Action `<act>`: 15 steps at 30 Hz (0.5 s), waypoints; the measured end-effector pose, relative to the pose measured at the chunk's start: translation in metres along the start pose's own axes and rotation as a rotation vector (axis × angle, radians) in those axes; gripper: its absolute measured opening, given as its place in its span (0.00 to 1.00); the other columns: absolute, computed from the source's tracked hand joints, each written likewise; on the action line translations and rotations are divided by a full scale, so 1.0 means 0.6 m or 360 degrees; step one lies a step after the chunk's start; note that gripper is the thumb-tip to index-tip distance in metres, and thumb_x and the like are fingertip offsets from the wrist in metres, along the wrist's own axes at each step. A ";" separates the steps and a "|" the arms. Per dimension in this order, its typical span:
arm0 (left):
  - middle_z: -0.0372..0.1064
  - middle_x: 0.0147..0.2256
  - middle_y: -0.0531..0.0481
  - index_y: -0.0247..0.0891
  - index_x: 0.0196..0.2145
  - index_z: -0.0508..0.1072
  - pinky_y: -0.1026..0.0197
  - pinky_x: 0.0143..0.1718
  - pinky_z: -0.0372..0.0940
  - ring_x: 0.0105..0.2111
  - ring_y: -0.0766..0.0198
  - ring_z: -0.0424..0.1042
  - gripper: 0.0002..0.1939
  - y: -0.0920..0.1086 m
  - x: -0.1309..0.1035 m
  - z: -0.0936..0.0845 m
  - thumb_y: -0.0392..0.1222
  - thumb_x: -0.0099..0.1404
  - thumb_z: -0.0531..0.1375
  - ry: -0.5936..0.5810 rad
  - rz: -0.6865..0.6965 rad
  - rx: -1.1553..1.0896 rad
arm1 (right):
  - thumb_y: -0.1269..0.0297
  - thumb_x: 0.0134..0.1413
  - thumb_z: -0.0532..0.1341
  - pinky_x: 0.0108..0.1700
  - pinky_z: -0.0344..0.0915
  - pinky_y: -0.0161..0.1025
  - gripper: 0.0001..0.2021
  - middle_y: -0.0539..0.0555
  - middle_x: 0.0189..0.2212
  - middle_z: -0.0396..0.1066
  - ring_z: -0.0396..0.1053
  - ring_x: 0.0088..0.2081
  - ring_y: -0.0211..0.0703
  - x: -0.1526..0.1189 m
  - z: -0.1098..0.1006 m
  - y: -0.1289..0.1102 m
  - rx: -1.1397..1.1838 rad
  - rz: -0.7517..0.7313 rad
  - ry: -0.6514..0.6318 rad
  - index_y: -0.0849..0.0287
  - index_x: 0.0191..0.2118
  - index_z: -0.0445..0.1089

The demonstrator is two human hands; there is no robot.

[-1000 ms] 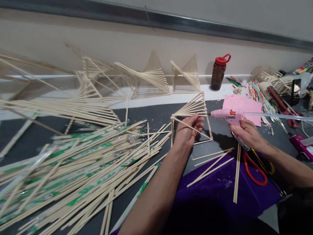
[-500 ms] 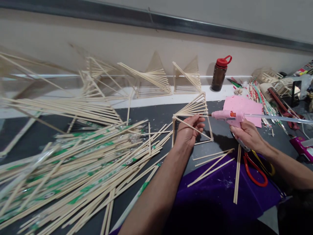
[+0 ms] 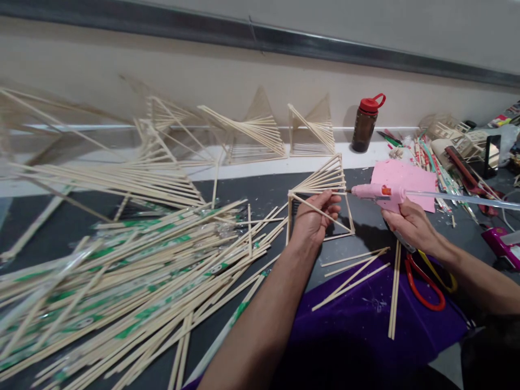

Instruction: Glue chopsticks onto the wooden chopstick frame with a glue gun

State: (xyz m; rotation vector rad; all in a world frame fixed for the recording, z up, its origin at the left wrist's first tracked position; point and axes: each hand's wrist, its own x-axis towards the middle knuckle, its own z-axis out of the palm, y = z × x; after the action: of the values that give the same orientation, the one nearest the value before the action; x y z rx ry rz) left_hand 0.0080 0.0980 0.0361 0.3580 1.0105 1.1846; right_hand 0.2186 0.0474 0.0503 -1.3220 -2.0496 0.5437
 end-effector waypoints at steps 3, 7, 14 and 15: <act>0.72 0.19 0.52 0.29 0.30 0.73 0.72 0.12 0.60 0.13 0.72 0.67 0.08 0.000 0.000 0.000 0.30 0.67 0.57 -0.0003 -0.0003 0.0005 | 0.61 0.61 0.54 0.30 0.58 0.37 0.15 0.47 0.19 0.61 0.58 0.25 0.36 -0.002 0.000 0.001 -0.0020 0.0009 0.0033 0.56 0.23 0.61; 0.72 0.19 0.52 0.29 0.29 0.73 0.73 0.12 0.61 0.13 0.72 0.67 0.07 0.000 0.000 0.000 0.31 0.66 0.58 -0.0002 0.0003 0.0001 | 0.60 0.60 0.54 0.29 0.57 0.37 0.15 0.47 0.19 0.61 0.59 0.24 0.36 -0.001 0.002 0.001 -0.0042 0.0051 0.0037 0.56 0.22 0.60; 0.72 0.19 0.53 0.30 0.29 0.73 0.73 0.12 0.60 0.13 0.73 0.67 0.05 0.001 0.000 -0.001 0.32 0.63 0.62 -0.0011 0.0004 0.0013 | 0.61 0.61 0.54 0.31 0.59 0.37 0.16 0.47 0.20 0.62 0.60 0.25 0.36 0.000 0.000 -0.001 -0.0003 0.0028 -0.0002 0.56 0.22 0.60; 0.72 0.19 0.53 0.30 0.29 0.72 0.73 0.12 0.60 0.13 0.73 0.67 0.06 0.001 0.000 -0.001 0.31 0.65 0.60 -0.0009 0.0002 0.0015 | 0.61 0.61 0.54 0.32 0.59 0.36 0.16 0.47 0.20 0.62 0.60 0.26 0.36 0.000 0.000 -0.001 -0.0007 0.0032 -0.0004 0.56 0.22 0.60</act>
State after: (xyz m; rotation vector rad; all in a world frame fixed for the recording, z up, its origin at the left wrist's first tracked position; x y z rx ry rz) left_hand 0.0074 0.0980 0.0362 0.3692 1.0113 1.1797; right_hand 0.2187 0.0470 0.0507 -1.3465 -2.0428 0.5500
